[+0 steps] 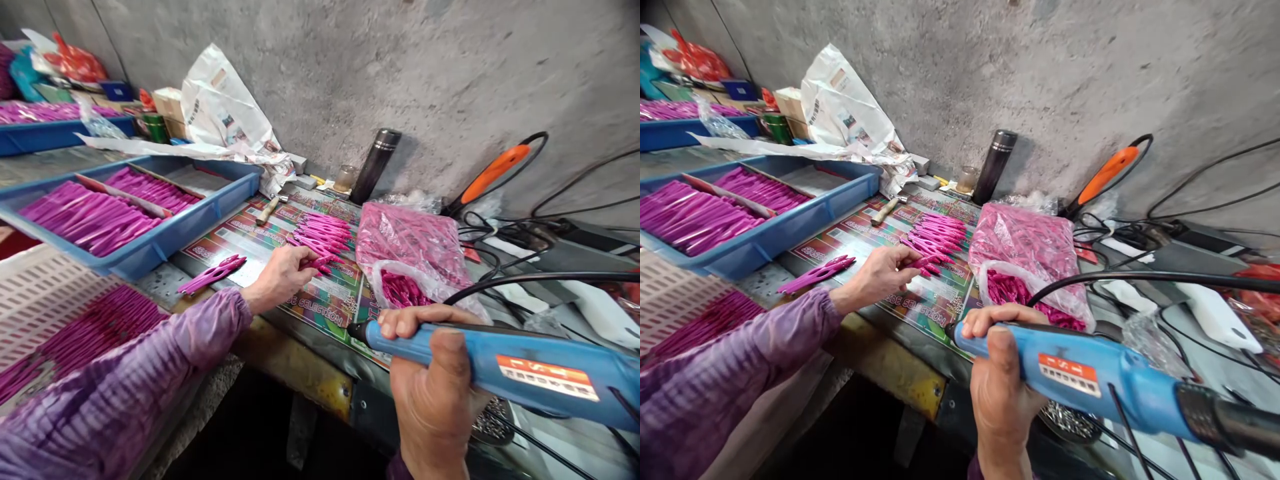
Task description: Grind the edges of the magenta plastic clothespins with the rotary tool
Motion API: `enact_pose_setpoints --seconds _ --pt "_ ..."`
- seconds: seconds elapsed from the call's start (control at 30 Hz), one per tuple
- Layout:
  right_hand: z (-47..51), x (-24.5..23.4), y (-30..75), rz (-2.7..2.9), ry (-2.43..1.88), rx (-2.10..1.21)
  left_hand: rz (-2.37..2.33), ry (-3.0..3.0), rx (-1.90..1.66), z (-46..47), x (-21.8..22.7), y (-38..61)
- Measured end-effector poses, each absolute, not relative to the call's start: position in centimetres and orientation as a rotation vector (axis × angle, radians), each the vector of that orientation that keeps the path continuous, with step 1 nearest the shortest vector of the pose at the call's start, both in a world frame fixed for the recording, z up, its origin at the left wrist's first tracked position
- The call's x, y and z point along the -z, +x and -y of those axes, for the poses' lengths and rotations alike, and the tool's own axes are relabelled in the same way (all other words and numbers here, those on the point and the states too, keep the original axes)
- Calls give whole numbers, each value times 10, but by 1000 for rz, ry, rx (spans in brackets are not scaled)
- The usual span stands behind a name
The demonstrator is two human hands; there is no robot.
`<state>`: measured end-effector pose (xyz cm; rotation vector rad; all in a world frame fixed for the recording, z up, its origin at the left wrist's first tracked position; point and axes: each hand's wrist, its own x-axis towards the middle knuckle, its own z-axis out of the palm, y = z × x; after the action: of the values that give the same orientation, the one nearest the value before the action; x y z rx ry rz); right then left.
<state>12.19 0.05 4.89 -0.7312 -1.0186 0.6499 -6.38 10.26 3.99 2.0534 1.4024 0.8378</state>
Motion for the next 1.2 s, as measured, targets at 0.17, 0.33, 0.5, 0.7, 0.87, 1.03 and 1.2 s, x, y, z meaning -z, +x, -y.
enact_pose_setpoints --seconds 0.17,0.33,0.5,0.7,0.87,1.03,1.2 --pt "-5 -48 119 1017 -723 -651 -1079 1481 -924 -80 -33 -69" --pt "-3 -49 121 996 -731 -655 -1060 1405 -909 -59 -27 -74" --pt "9 -55 124 971 -770 -675 -1089 1800 -1030 -36 -19 -74" --pt "23 -67 127 958 -826 -716 -959 2437 -1064 -9 0 -64" --pt "30 -77 129 910 -839 -757 -1021 2770 -1081 3 6 -59" --pt "35 -85 126 903 -843 -779 -1006 2825 -1262 4 13 -58" --pt "35 -90 121 890 -865 -780 -996 2835 -1325 4 18 -58"
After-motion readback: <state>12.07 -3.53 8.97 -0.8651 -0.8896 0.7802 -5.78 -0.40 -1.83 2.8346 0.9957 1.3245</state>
